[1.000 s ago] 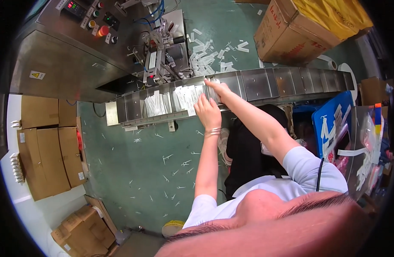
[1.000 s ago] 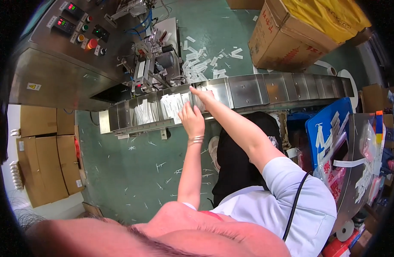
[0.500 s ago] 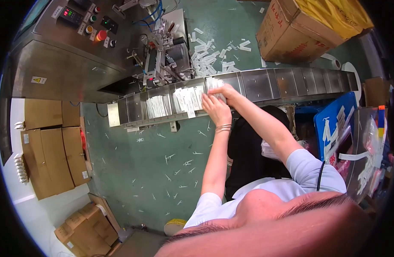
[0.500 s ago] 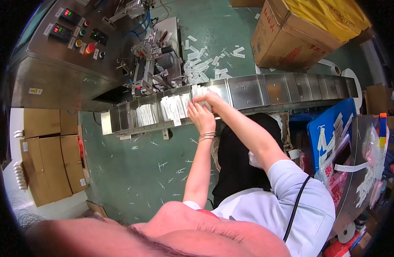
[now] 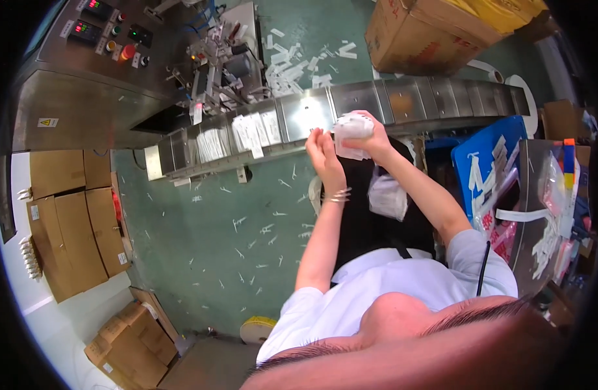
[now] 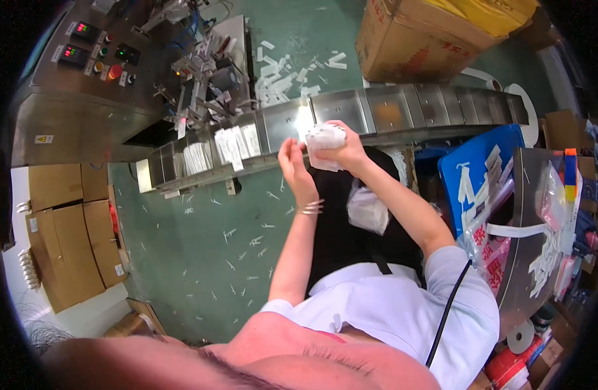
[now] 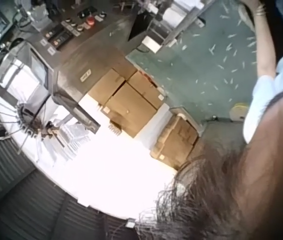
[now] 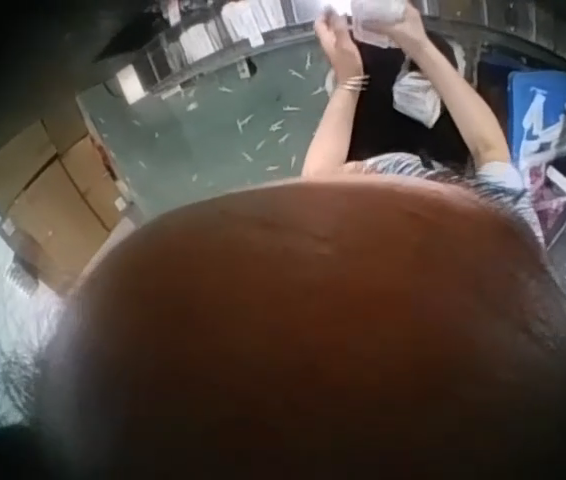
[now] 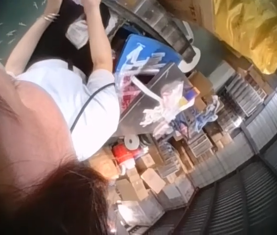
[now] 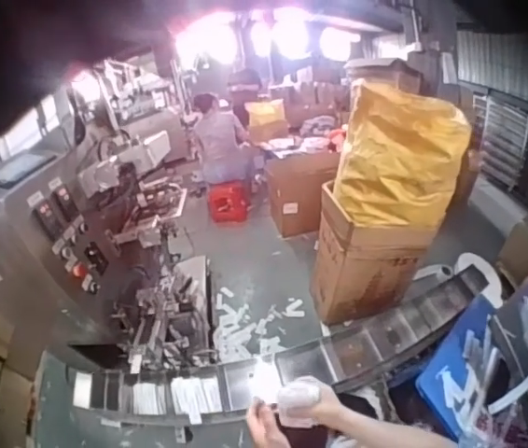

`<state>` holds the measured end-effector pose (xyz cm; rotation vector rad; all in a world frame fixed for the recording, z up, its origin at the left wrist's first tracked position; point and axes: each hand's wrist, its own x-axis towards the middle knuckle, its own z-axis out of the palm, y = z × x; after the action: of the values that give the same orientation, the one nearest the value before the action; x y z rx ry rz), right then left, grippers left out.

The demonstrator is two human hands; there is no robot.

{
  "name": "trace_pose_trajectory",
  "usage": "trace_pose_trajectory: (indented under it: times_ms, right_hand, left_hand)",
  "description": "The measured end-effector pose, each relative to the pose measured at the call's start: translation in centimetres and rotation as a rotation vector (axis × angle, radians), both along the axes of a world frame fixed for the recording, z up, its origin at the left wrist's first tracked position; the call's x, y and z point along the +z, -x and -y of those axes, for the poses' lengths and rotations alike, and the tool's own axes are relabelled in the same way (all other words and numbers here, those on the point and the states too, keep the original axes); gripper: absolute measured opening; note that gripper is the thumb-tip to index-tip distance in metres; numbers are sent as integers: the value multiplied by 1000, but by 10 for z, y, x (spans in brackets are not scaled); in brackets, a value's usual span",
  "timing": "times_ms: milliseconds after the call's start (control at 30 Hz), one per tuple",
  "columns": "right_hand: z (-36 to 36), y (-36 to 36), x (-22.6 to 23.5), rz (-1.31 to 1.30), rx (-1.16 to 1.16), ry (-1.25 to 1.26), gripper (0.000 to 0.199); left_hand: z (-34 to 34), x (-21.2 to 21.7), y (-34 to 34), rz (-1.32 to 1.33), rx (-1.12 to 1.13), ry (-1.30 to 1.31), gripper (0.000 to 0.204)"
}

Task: Sort and package items from a conveyor belt, then assemble parts on a production machine.

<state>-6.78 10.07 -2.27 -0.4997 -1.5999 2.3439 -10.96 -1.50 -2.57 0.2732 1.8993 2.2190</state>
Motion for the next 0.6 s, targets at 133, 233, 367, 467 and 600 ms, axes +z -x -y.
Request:
trace_pose_trajectory:
  times_ms: [133,233,367,467,600]
  right_hand:
    - [12,-28,-10,-35,161,-275,67]
    - [14,-38,-18,-40,223,-311,75]
    - [18,-44,-18,-47,193,-295,78]
    - [20,-44,-16,-39,206,-309,77]
    - [22,-43,-22,-77,214,-383,72]
  left_hand:
    - [-7,-16,-10,185,12,-57,37]
    - [-8,-16,-20,259,-16,-136,37]
    - [0,4,-23,327,-108,-279,39]
    - [8,6,-21,431,-220,-351,39]
    - [10,-4,-18,472,-220,-269,39]
